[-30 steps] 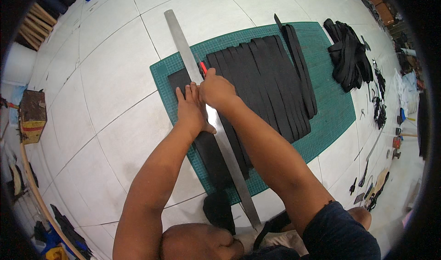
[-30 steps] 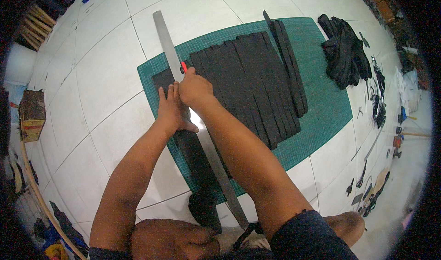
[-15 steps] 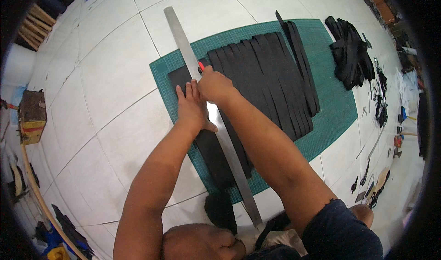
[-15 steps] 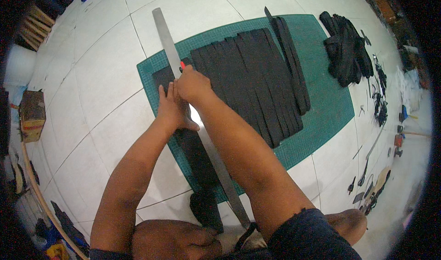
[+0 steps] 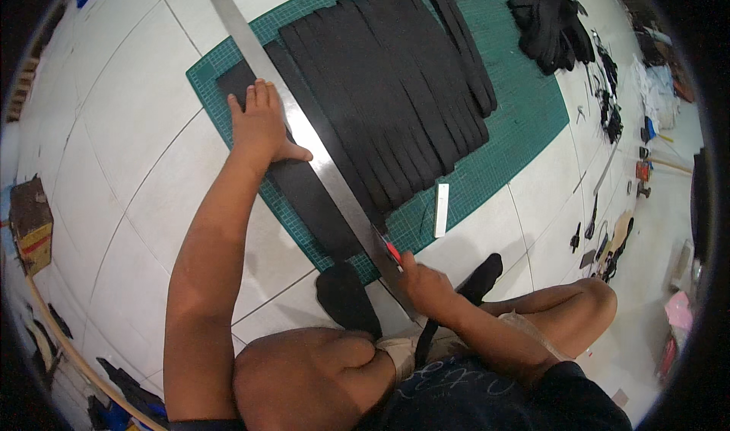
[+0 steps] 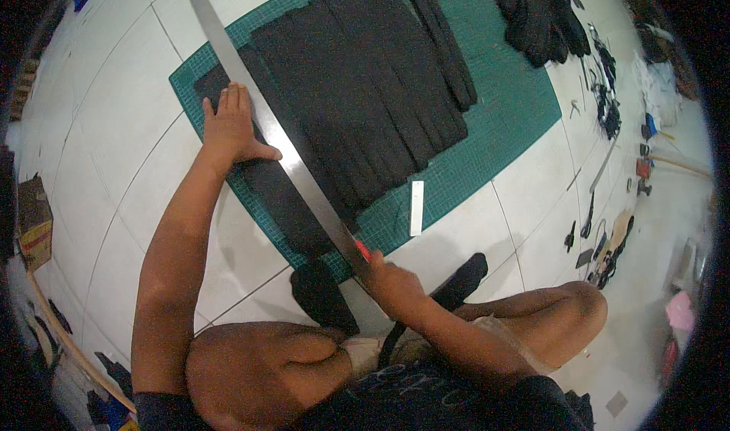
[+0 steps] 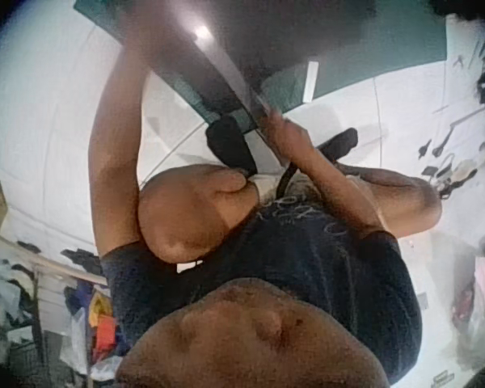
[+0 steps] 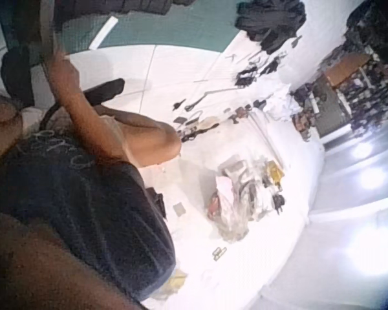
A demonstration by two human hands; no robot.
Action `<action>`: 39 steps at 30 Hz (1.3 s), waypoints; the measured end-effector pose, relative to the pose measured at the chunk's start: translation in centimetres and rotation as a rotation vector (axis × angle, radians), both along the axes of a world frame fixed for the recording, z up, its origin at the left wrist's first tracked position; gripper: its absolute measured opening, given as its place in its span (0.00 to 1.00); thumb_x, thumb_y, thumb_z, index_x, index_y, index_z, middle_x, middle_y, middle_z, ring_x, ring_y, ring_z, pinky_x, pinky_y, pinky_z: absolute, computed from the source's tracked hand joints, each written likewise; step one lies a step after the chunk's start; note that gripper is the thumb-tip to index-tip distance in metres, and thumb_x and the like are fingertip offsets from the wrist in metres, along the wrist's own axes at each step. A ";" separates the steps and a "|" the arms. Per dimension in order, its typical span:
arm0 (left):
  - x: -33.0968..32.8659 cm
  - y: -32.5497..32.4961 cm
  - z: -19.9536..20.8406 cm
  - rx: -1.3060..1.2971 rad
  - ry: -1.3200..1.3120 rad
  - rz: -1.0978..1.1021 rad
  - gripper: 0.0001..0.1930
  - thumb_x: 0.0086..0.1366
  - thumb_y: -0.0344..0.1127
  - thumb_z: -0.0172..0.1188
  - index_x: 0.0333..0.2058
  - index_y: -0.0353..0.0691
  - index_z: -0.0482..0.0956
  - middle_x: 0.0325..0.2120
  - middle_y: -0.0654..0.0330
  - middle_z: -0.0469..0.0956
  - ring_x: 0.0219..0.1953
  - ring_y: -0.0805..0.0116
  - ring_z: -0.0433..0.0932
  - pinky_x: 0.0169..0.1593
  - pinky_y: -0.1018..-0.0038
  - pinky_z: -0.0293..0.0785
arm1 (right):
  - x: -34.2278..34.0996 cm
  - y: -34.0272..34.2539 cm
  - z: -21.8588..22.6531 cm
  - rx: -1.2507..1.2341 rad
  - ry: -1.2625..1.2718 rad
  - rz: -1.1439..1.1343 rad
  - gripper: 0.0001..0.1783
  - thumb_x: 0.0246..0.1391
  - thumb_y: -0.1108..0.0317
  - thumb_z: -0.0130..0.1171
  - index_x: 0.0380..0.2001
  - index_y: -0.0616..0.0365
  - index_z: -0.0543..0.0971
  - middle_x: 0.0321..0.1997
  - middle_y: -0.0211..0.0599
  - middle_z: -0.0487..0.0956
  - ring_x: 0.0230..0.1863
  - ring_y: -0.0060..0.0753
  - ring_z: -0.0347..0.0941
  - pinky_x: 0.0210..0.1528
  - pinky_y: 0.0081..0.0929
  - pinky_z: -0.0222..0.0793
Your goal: The person cuts a large piece of black fabric into multiple strips using a utility knife and a long metal ruler on a green cutting mat.
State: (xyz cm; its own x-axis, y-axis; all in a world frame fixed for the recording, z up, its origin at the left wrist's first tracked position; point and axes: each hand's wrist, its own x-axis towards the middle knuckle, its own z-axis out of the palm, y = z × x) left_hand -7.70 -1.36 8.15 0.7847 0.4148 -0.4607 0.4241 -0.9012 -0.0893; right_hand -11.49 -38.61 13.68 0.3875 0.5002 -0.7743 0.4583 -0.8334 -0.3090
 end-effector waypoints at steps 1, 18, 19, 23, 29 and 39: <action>0.0 -0.1 0.0 -0.015 0.001 0.005 0.79 0.28 0.74 0.76 0.70 0.26 0.48 0.72 0.41 0.50 0.75 0.48 0.48 0.72 0.42 0.44 | -0.8 -2.0 0.1 -0.049 -0.003 0.022 0.10 0.64 0.66 0.46 0.43 0.61 0.64 0.32 0.60 0.81 0.35 0.66 0.79 0.37 0.58 0.74; 8.4 8.3 -2.1 0.077 -0.414 0.120 0.20 0.64 0.47 0.60 0.48 0.42 0.80 0.48 0.51 0.77 0.55 0.50 0.74 0.57 0.54 0.71 | 0.8 -6.3 -0.5 0.223 0.117 -0.623 0.16 0.69 0.59 0.49 0.49 0.60 0.66 0.33 0.61 0.79 0.35 0.68 0.77 0.37 0.55 0.70; 9.0 8.5 -1.9 0.048 -0.349 0.102 0.18 0.63 0.46 0.62 0.47 0.42 0.81 0.49 0.52 0.77 0.56 0.50 0.73 0.57 0.54 0.71 | 0.5 -6.8 -1.0 0.223 0.118 -0.649 0.16 0.69 0.59 0.49 0.50 0.60 0.66 0.33 0.60 0.79 0.35 0.67 0.77 0.38 0.54 0.70; 9.2 10.6 -2.7 -0.118 -0.340 0.146 0.16 0.59 0.43 0.67 0.42 0.43 0.80 0.45 0.54 0.81 0.52 0.51 0.77 0.53 0.56 0.73 | 0.0 -6.8 -1.7 0.221 0.138 -0.725 0.17 0.69 0.59 0.49 0.52 0.59 0.66 0.33 0.59 0.79 0.35 0.65 0.78 0.38 0.52 0.71; 9.3 11.6 -5.3 -0.309 -0.668 0.229 0.16 0.58 0.44 0.69 0.41 0.43 0.79 0.40 0.54 0.83 0.47 0.51 0.80 0.52 0.57 0.73 | -1.2 -6.6 -2.6 0.283 0.173 -0.702 0.19 0.68 0.59 0.51 0.53 0.61 0.66 0.33 0.58 0.79 0.36 0.64 0.79 0.39 0.51 0.72; 1.8 8.4 -4.2 -0.039 -0.837 0.189 0.23 0.61 0.40 0.66 0.51 0.35 0.77 0.53 0.46 0.76 0.57 0.47 0.73 0.61 0.57 0.68 | -1.5 -2.2 -3.4 0.126 0.096 -0.496 0.34 0.51 0.51 0.72 0.50 0.62 0.68 0.42 0.54 0.77 0.42 0.59 0.78 0.41 0.47 0.74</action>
State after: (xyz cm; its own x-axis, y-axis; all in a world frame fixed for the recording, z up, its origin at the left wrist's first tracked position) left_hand -5.93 7.05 4.00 0.7920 0.5686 0.2223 0.4798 -0.8049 0.3492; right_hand -13.00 -40.82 10.27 0.5322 0.3657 -0.7636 -0.0179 -0.8968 -0.4421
